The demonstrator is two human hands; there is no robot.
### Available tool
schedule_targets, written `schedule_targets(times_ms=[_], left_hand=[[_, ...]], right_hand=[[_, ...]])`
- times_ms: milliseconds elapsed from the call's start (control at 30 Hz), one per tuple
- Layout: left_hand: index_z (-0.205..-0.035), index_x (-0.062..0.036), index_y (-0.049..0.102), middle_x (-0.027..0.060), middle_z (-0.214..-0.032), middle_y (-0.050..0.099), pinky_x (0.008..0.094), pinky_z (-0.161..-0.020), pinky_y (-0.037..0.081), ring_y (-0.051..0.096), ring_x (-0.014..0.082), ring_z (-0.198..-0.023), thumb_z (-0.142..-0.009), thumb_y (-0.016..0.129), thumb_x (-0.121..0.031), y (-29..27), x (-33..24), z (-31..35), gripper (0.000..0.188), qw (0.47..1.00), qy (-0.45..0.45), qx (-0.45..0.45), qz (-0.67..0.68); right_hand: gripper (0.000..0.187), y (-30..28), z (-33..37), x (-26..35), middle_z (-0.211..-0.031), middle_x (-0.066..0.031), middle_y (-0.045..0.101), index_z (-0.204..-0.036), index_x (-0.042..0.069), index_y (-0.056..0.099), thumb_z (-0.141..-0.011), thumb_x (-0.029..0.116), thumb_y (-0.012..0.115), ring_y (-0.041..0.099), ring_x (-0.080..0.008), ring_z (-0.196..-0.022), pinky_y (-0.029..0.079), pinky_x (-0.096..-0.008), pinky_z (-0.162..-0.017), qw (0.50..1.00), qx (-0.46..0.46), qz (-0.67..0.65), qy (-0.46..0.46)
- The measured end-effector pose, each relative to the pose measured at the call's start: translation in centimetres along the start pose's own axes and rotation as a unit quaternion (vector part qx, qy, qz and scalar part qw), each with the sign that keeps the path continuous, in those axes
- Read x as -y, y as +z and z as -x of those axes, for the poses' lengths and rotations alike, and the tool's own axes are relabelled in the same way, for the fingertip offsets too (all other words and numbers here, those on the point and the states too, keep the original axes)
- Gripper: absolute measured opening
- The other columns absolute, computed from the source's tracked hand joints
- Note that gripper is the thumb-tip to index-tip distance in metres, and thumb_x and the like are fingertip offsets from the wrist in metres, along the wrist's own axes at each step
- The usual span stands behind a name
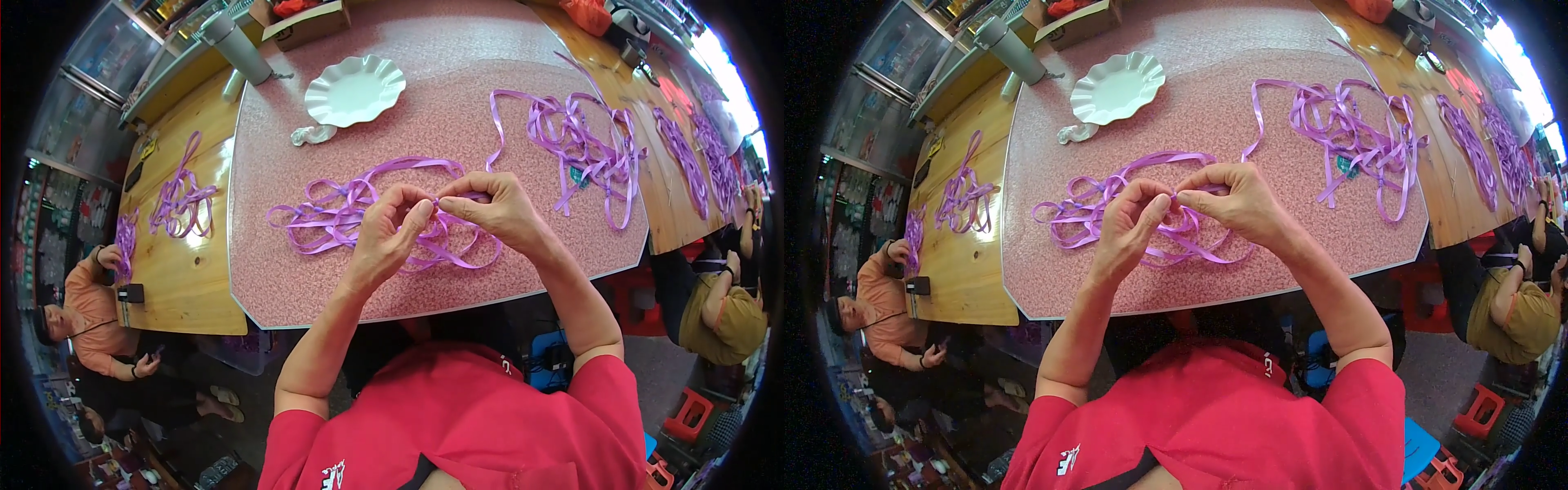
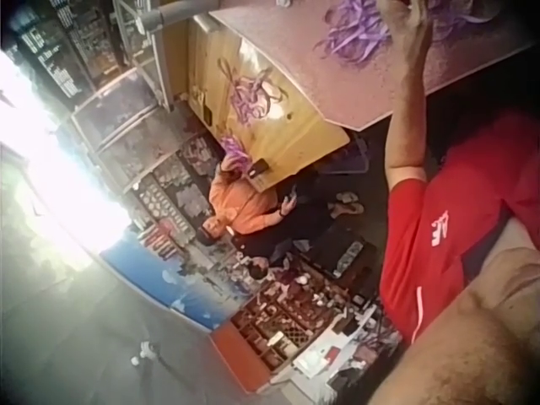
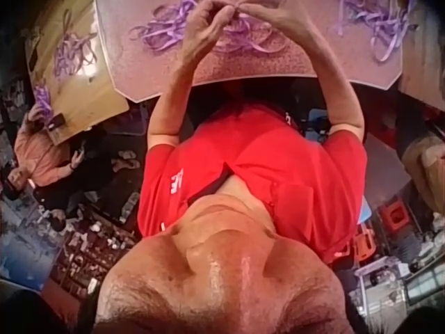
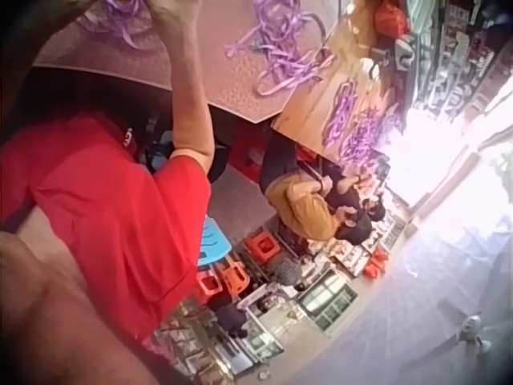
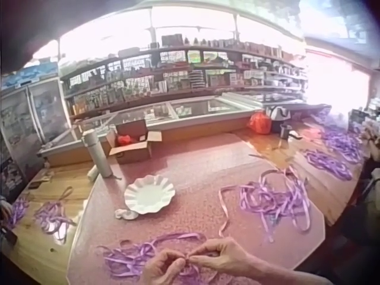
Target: Untangling and organizing purple ribbons on a table.
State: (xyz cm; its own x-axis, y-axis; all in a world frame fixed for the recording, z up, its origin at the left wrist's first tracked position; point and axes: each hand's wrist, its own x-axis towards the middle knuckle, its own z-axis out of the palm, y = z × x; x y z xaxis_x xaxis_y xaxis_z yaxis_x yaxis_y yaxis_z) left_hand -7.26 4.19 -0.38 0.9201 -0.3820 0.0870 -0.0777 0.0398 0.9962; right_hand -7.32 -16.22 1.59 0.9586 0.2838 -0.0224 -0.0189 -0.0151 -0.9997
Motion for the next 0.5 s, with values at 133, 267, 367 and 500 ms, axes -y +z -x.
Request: schedule_targets(times_ms=[133, 267, 367, 500], left_hand=[[-0.105, 0.0000, 0.060, 0.0027, -0.090, 0.065, 0.0232, -0.074, 0.049, 0.060, 0.0073, -0.082, -0.098, 0.061, -0.016, 0.2, 0.2, 0.0, 0.017, 0.999, -0.008, -0.012, 0.029], [-0.104, -0.0004, 0.060, 0.0025, -0.090, 0.065, 0.0233, -0.074, 0.049, 0.061, 0.0074, -0.082, -0.098, 0.061, -0.015, 0.3, -0.2, 0.0, 0.016, 1.000, -0.008, -0.008, 0.025], [-0.103, -0.0006, 0.059, 0.0023, -0.089, 0.065, 0.0235, -0.073, 0.049, 0.061, 0.0075, -0.082, -0.098, 0.062, -0.014, 0.3, -0.1, 0.1, 0.015, 0.999, -0.003, -0.008, 0.040], [-0.103, -0.0009, 0.058, 0.0025, -0.088, 0.065, 0.0231, -0.073, 0.049, 0.061, 0.0073, -0.081, -0.098, 0.061, -0.013, 0.4, 0.5, 0.1, 0.013, 1.000, 0.020, -0.019, -0.005]], right_hand=[[0.021, 0.2, 0.3, 0.8, -0.088, -0.0026, 0.070, -0.104, -0.002, 0.072, -0.089, 0.013, 0.073, 0.061, -0.0043, -0.075, 0.048, -0.0181, -0.063, 1.000, -0.001, 0.013, 0.011], [0.019, 0.0, 0.3, 0.8, -0.080, 0.0015, 0.066, -0.102, -0.001, 0.072, -0.089, 0.013, 0.073, 0.055, -0.0023, -0.069, 0.043, -0.0177, -0.058, 0.999, -0.004, 0.032, 0.009], [0.018, 0.0, 0.4, 1.1, -0.080, 0.0029, 0.065, -0.102, 0.000, 0.071, -0.089, 0.012, 0.073, 0.053, -0.0009, -0.070, 0.042, -0.0171, -0.059, 0.999, 0.002, 0.028, 0.042], [0.018, 0.1, 0.3, 0.5, -0.080, 0.0037, 0.065, -0.101, 0.000, 0.071, -0.088, 0.012, 0.074, 0.053, -0.0002, -0.070, 0.041, -0.0170, -0.059, 0.997, -0.005, 0.076, 0.022]])
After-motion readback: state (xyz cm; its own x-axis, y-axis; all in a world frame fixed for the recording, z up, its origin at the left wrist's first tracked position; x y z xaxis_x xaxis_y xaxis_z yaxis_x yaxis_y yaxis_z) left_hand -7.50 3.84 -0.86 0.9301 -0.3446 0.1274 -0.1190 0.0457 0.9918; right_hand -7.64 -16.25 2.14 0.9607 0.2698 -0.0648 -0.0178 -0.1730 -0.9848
